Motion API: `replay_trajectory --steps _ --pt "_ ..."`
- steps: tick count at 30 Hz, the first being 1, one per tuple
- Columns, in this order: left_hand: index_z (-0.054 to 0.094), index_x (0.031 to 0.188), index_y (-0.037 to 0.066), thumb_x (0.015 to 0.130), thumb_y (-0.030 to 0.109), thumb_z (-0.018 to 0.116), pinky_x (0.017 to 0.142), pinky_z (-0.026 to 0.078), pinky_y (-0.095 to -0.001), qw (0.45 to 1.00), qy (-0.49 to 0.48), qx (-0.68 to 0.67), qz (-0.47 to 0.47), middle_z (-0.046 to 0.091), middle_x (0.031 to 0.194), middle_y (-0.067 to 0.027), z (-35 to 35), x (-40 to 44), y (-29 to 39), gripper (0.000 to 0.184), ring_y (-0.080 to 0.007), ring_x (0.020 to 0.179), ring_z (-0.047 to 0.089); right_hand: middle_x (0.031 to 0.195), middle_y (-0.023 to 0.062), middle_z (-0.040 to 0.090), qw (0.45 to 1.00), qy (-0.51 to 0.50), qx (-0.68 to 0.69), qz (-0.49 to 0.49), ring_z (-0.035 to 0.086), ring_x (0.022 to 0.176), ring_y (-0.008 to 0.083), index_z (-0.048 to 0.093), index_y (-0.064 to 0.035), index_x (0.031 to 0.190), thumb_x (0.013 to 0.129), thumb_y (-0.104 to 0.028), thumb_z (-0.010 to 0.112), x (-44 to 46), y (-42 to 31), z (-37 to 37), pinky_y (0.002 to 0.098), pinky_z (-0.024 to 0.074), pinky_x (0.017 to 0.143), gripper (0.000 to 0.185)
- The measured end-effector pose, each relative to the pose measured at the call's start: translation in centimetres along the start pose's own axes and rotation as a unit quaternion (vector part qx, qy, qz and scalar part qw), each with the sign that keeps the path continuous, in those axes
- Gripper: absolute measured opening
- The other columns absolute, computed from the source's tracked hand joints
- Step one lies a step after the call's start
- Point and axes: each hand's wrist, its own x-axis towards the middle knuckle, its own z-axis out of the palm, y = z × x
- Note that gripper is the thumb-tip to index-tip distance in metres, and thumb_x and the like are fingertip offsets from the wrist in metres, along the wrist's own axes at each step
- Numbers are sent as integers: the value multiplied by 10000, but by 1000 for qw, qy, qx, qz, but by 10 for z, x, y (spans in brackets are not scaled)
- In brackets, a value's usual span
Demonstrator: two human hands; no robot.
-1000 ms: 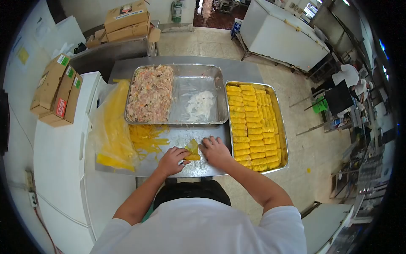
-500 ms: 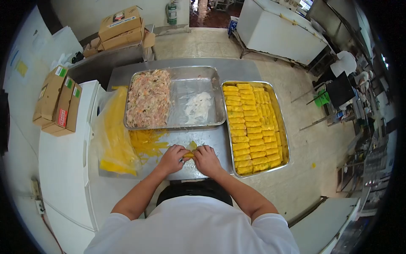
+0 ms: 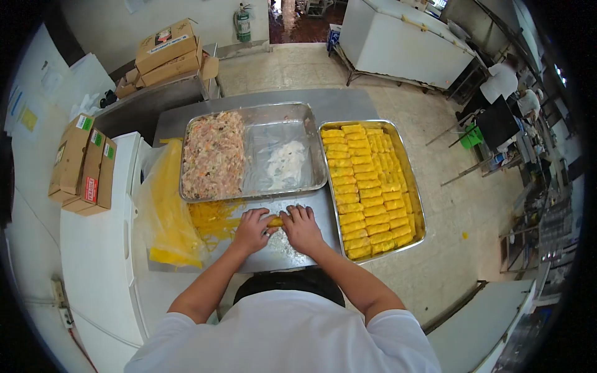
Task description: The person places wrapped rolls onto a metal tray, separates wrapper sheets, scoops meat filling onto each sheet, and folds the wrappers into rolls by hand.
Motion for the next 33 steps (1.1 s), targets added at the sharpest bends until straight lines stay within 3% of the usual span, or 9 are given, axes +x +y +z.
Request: replay_trajectory --steps 3,9,15,18,20,23,26,29,33 --pt "726 1259 89 931 284 746 1027 457 -495 998 21 50 21 656 1308 -106 3 8 -8 382 -344 1201 593 1412 208 563 999 4 -30 -15 526 1318 411 579 -27 1423 955 -314 712 5 2 -1 626 394 1102 564" --pt "687 1301 36 952 226 708 1038 448 -506 994 81 15 -72 659 1292 -166 3 14 -9 398 -386 1203 591 1380 219 568 997 -19 70 32 539 1259 422 531 -16 1463 907 -266 727 22 -1 -22 557 419 1095 641" --pt "665 1302 -2 969 192 702 1033 452 -508 984 143 -52 -95 674 1233 -203 -17 -26 14 386 -423 1160 595 1133 225 703 993 -81 75 -37 669 1071 396 596 -4 1405 839 -136 704 36 5 17 486 526 975 591" --pt "662 1297 -7 990 176 688 1022 461 -504 972 167 -86 -138 680 1204 -219 -23 -45 22 359 -425 1139 605 1195 242 721 971 -105 190 99 703 1096 381 635 32 1377 878 -153 716 36 -6 4 462 557 983 538" --pt "661 1296 -7 1002 162 677 1007 471 -496 958 196 -128 -166 685 1189 -223 -24 -54 23 339 -419 1123 615 1269 212 722 894 -131 347 250 721 1118 306 649 61 1366 963 -147 698 31 -15 1 422 582 974 456" --pt "659 1302 -6 1011 149 675 983 495 -478 939 221 -173 -199 701 1160 -209 -24 -63 24 329 -393 1091 640 1176 177 733 595 -79 688 409 728 1017 293 672 52 1248 996 -105 676 9 -21 7 398 594 911 297" --pt "659 1307 -3 1005 148 696 966 517 -458 928 214 -221 -210 717 1135 -181 -16 -67 26 340 -360 1064 663 1090 112 710 465 -74 792 388 708 948 245 652 28 1240 1000 -67 699 -8 -45 -33 376 599 872 263" --pt "659 1317 -1 990 139 725 951 540 -432 935 193 -227 -194 728 1124 -164 -11 -61 38 362 -328 1041 683 1120 137 689 458 -82 800 379 694 972 237 597 35 1285 988 -60 724 -24 -47 -48 389 594 916 337" --pt "646 1337 -3 965 106 760 927 565 -397 930 177 -257 -195 730 1125 -165 15 -44 56 404 -292 1023 708 1058 117 695 492 -104 787 357 677 923 209 631 42 1237 981 -20 710 -38 -27 -78 358 561 826 275"
